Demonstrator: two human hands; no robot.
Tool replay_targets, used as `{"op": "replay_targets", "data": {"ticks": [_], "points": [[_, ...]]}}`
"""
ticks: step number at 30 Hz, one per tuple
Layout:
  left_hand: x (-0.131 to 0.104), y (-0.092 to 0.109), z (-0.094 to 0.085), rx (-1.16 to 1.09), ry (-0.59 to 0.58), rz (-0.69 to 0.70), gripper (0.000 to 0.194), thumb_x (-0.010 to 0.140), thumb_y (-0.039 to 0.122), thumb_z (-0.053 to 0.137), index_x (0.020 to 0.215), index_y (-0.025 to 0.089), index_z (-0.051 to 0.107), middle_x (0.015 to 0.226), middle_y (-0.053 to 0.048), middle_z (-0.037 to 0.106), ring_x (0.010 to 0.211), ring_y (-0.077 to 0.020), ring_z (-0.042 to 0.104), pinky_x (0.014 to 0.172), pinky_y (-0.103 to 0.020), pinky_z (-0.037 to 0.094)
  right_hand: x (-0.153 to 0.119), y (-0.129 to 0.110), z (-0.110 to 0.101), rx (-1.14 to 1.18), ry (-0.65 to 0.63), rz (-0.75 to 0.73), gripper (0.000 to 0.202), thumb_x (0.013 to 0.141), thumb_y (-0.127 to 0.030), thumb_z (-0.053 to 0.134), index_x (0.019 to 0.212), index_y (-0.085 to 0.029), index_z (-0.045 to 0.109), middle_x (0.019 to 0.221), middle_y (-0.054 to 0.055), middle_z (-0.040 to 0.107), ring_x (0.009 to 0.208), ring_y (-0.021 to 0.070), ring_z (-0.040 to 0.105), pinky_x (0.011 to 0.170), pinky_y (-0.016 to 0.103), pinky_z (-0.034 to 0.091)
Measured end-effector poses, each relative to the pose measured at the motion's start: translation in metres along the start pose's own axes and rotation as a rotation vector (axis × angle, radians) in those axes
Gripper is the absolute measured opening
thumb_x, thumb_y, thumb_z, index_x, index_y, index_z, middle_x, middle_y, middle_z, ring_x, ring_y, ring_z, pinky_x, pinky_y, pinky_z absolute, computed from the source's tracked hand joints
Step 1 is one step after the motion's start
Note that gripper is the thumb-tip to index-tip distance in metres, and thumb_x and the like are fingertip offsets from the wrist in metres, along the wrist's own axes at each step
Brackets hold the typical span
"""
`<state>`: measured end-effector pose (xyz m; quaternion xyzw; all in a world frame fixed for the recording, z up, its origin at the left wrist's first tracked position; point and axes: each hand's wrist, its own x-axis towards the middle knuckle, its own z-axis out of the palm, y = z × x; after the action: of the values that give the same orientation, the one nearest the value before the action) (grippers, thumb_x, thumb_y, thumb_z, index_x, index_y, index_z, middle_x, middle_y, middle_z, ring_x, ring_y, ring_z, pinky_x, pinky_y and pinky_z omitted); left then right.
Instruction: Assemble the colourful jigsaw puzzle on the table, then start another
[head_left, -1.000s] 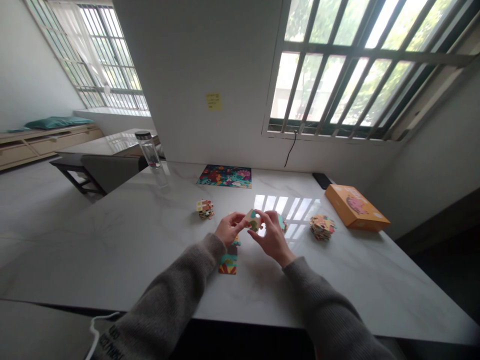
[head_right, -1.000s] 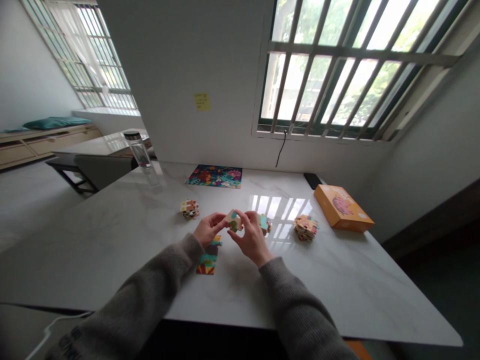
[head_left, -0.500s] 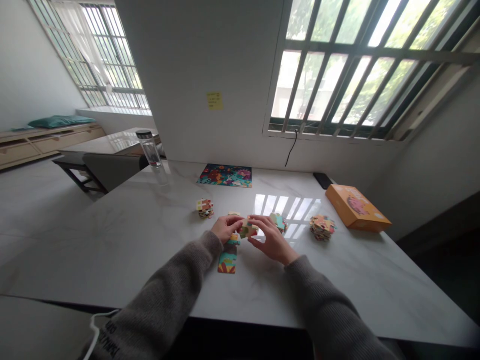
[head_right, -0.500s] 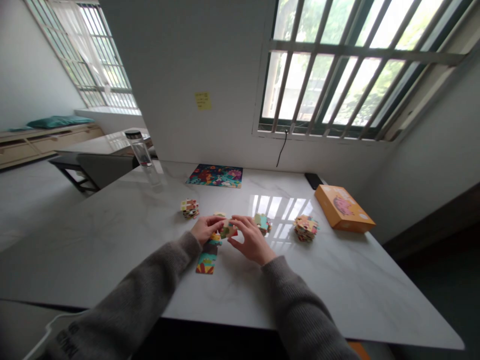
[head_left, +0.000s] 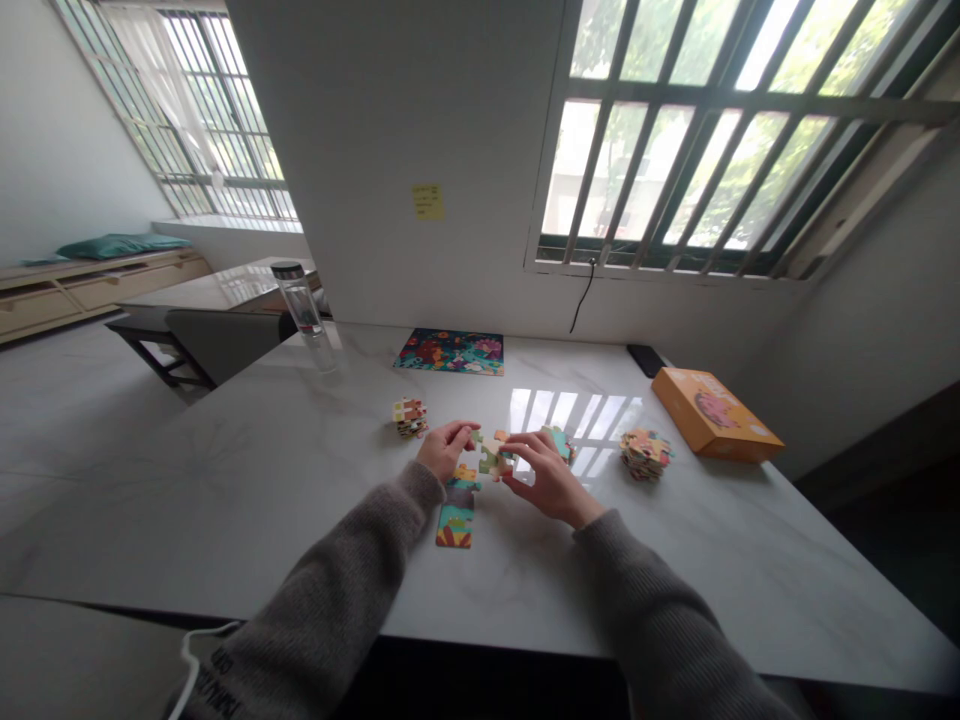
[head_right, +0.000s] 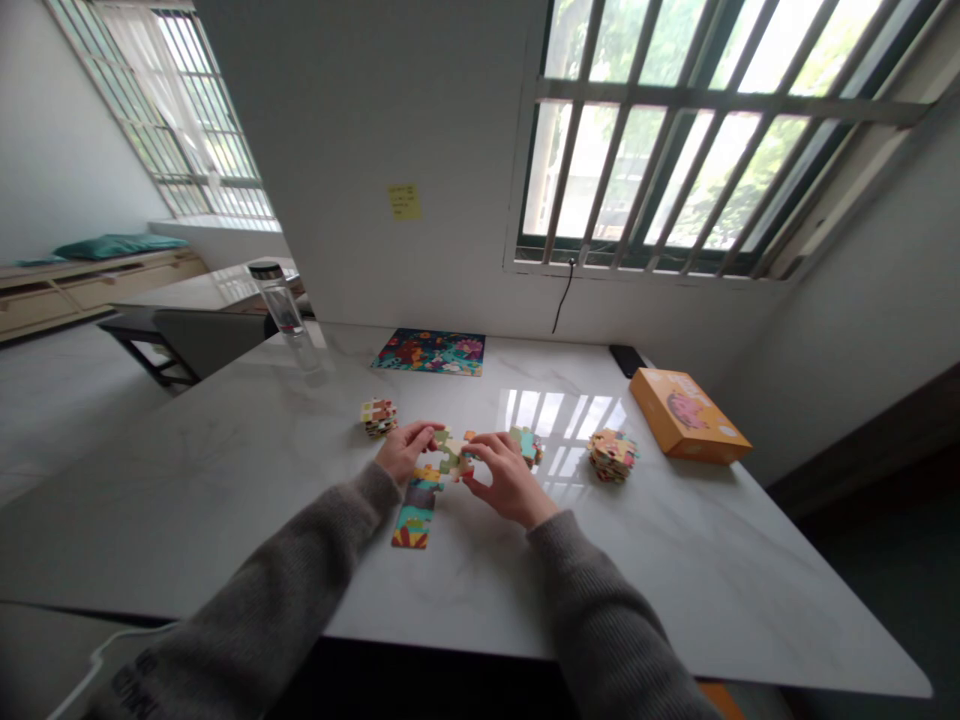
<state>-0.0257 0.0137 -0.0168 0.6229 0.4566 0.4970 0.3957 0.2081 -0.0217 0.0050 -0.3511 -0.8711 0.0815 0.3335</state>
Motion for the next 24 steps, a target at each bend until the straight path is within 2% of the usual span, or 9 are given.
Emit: {"op": "replay_targets", "data": {"ticks": [2,4,6,9,13,17,21,24], "points": [[0.003,-0.001,-0.007,0.039,0.092,0.060,0.039,0.091,0.039,0.054,0.116,0.012,0.067,0.073,-0.003,0.067,0.069,-0.0152,0.063,0.068,-0.027,0.051,-0.001,0.003,-0.002,-0.058,-0.005,0.042,0.033,0.087,-0.027,0.070,0.119,-0.024,0.064,0.120,0.009,0.063,0.113,0.0261,0.052,0.100,0.043,0.046],[0.005,-0.002,-0.012,0.050,0.113,0.098,0.040,0.090,0.033,0.053,0.123,0.012,0.060,0.076,-0.003,0.067,0.071,-0.0154,0.064,0.067,-0.027,0.052,-0.002,0.006,-0.002,-0.122,-0.011,0.091,0.031,0.087,-0.029,0.070,0.117,-0.025,0.065,0.119,0.009,0.063,0.112,0.0271,0.052,0.098,0.044,0.045],[0.005,-0.002,-0.013,0.111,0.098,0.131,0.037,0.090,0.028,0.052,0.124,0.013,0.059,0.081,-0.003,0.068,0.075,-0.0160,0.066,0.069,-0.027,0.053,-0.003,0.010,0.000,-0.167,-0.016,0.128,0.030,0.088,-0.029,0.069,0.117,-0.025,0.066,0.119,0.009,0.063,0.112,0.0280,0.051,0.096,0.044,0.044],[0.001,-0.005,-0.011,0.335,0.053,0.231,0.030,0.088,0.020,0.051,0.115,0.016,0.063,0.092,-0.006,0.070,0.085,-0.0187,0.067,0.078,-0.032,0.053,-0.004,0.012,0.002,-0.177,-0.041,0.150,0.030,0.088,-0.030,0.068,0.118,-0.026,0.065,0.121,0.009,0.063,0.113,0.0281,0.049,0.097,0.045,0.042],[-0.002,-0.010,-0.008,0.570,-0.049,0.380,0.026,0.085,0.012,0.052,0.105,0.016,0.067,0.102,-0.009,0.070,0.100,-0.0241,0.063,0.093,-0.040,0.051,-0.006,0.005,0.000,-0.137,-0.180,0.125,0.033,0.083,-0.029,0.073,0.115,-0.028,0.066,0.115,0.007,0.063,0.111,0.0272,0.050,0.097,0.044,0.040],[-0.001,-0.018,-0.009,0.667,-0.100,0.387,0.024,0.086,0.011,0.051,0.103,0.016,0.068,0.108,-0.010,0.070,0.105,-0.0257,0.062,0.098,-0.043,0.050,-0.008,-0.005,-0.003,-0.133,-0.312,0.097,0.028,0.079,-0.036,0.077,0.105,-0.030,0.069,0.115,0.006,0.062,0.109,0.0275,0.050,0.095,0.045,0.040],[0.001,-0.026,-0.010,0.705,-0.128,0.367,0.027,0.086,0.010,0.051,0.106,0.015,0.069,0.116,-0.012,0.069,0.113,-0.0263,0.060,0.105,-0.044,0.048,-0.001,0.000,-0.002,-0.190,-0.262,0.105,0.018,0.091,-0.036,0.066,0.107,-0.028,0.069,0.126,0.008,0.060,0.118,0.0282,0.047,0.099,0.045,0.038],[0.002,-0.030,-0.010,0.736,-0.146,0.331,0.028,0.085,0.010,0.051,0.106,0.014,0.070,0.117,-0.014,0.068,0.114,-0.0278,0.060,0.106,-0.046,0.047,0.011,0.012,-0.001,-0.295,-0.242,0.133,0.027,0.095,-0.029,0.060,0.121,-0.025,0.065,0.124,0.010,0.063,0.116,0.0279,0.049,0.098,0.045,0.037]]}}
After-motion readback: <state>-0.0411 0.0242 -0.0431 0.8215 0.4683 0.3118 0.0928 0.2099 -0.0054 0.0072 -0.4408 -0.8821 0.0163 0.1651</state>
